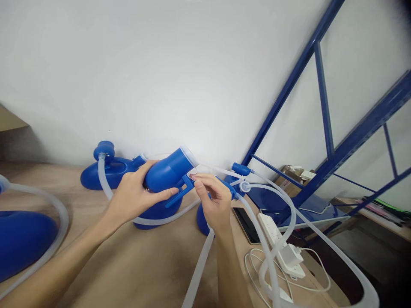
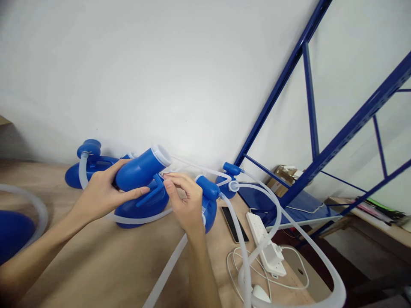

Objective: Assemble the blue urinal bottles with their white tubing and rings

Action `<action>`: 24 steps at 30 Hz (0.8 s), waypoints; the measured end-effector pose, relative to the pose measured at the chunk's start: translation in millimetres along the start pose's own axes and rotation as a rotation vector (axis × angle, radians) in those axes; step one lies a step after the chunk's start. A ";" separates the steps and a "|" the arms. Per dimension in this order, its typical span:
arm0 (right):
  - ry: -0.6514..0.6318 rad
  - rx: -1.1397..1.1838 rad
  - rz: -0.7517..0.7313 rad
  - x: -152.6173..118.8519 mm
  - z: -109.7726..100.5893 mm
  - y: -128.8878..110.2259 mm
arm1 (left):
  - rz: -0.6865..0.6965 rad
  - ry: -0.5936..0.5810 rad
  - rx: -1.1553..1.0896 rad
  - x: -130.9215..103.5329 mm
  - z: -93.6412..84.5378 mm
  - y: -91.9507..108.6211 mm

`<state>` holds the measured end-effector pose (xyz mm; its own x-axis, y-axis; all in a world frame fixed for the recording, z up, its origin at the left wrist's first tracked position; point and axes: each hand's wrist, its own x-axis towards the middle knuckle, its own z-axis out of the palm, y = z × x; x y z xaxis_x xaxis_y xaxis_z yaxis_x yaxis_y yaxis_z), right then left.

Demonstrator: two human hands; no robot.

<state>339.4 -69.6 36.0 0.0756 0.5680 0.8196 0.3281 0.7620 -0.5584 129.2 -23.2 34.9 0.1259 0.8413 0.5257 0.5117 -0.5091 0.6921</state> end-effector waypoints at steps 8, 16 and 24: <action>-0.017 0.461 0.548 4.1 -1.0 10.1 | 0.090 0.059 0.067 -5.3 3.8 0.7; -0.008 0.541 0.779 2.5 8.1 13.6 | 0.189 0.230 0.206 -8.7 0.1 -1.2; 0.023 0.477 0.792 0.8 10.9 14.5 | 0.176 0.244 0.275 -8.5 1.6 -5.0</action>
<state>334.0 -54.8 27.2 0.1325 0.9755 0.1754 -0.2494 0.2041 -0.9466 126.9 -27.5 26.2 0.0432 0.6612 0.7490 0.7130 -0.5456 0.4405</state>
